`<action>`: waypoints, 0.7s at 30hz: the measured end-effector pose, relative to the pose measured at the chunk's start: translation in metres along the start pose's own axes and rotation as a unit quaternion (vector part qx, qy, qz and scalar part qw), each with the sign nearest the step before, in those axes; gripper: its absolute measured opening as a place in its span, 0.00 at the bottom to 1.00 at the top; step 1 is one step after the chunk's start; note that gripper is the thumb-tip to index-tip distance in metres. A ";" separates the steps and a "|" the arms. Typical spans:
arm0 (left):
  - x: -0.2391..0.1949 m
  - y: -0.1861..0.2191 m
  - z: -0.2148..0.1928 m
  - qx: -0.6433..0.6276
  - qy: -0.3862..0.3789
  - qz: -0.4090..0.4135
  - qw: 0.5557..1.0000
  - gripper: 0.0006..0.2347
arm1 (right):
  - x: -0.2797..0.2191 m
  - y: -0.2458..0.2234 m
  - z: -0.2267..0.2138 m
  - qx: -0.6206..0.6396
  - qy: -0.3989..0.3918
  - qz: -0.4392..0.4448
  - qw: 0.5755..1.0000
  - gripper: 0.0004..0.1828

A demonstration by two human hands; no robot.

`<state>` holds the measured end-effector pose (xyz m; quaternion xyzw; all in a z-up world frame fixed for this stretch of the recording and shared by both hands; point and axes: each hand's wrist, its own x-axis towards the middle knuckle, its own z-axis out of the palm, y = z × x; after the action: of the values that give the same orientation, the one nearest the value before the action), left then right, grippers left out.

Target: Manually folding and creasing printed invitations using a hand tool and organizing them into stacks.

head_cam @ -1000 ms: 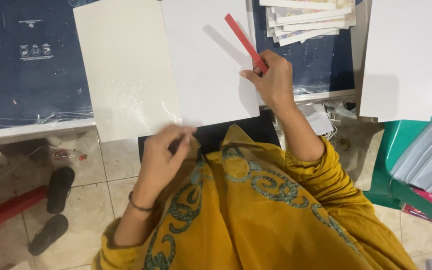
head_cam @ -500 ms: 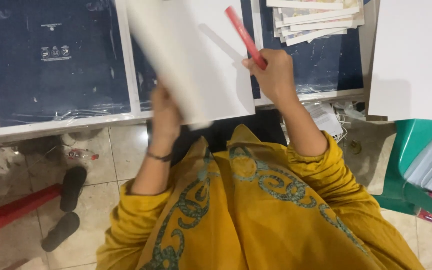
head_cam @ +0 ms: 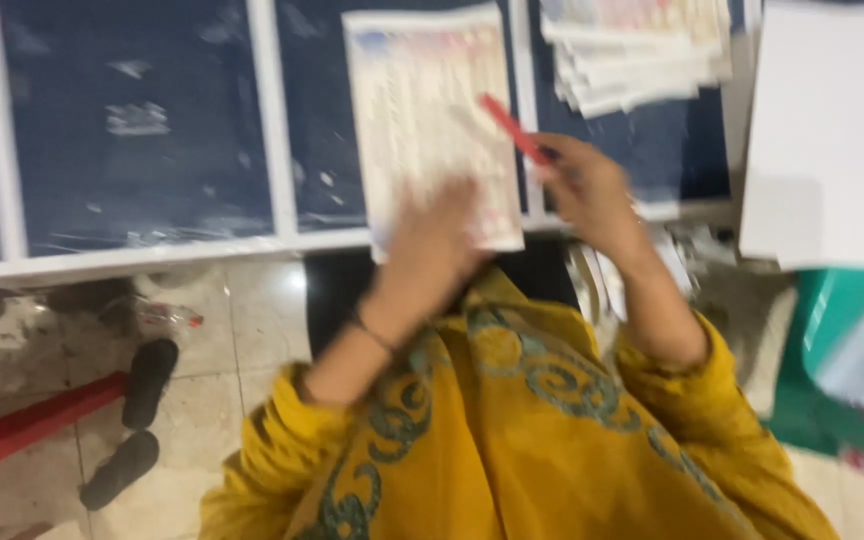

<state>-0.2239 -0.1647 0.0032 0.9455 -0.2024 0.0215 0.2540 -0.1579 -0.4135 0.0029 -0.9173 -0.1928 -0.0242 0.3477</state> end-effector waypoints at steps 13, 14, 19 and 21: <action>-0.037 0.026 0.052 0.005 0.096 0.138 0.986 0.17 | 0.100 -0.090 0.081 0.081 -0.195 0.015 0.977 0.29; -0.038 0.030 0.043 -0.005 0.101 0.143 0.984 0.26 | 0.132 -0.080 0.081 0.150 -0.192 0.135 0.961 0.32; -0.041 0.025 0.044 -0.033 0.101 0.140 0.984 0.27 | 0.165 0.001 0.105 -0.147 -0.039 -0.143 0.978 0.18; -0.045 0.011 0.039 -0.053 0.091 0.153 0.983 0.25 | 0.111 -0.059 0.083 -0.129 -0.067 -0.170 0.975 0.18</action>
<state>-0.2721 -0.1759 -0.0315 0.8826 -0.3215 0.1352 0.3152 -0.0847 -0.2823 -0.0032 -0.9077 -0.3642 -0.0465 0.2032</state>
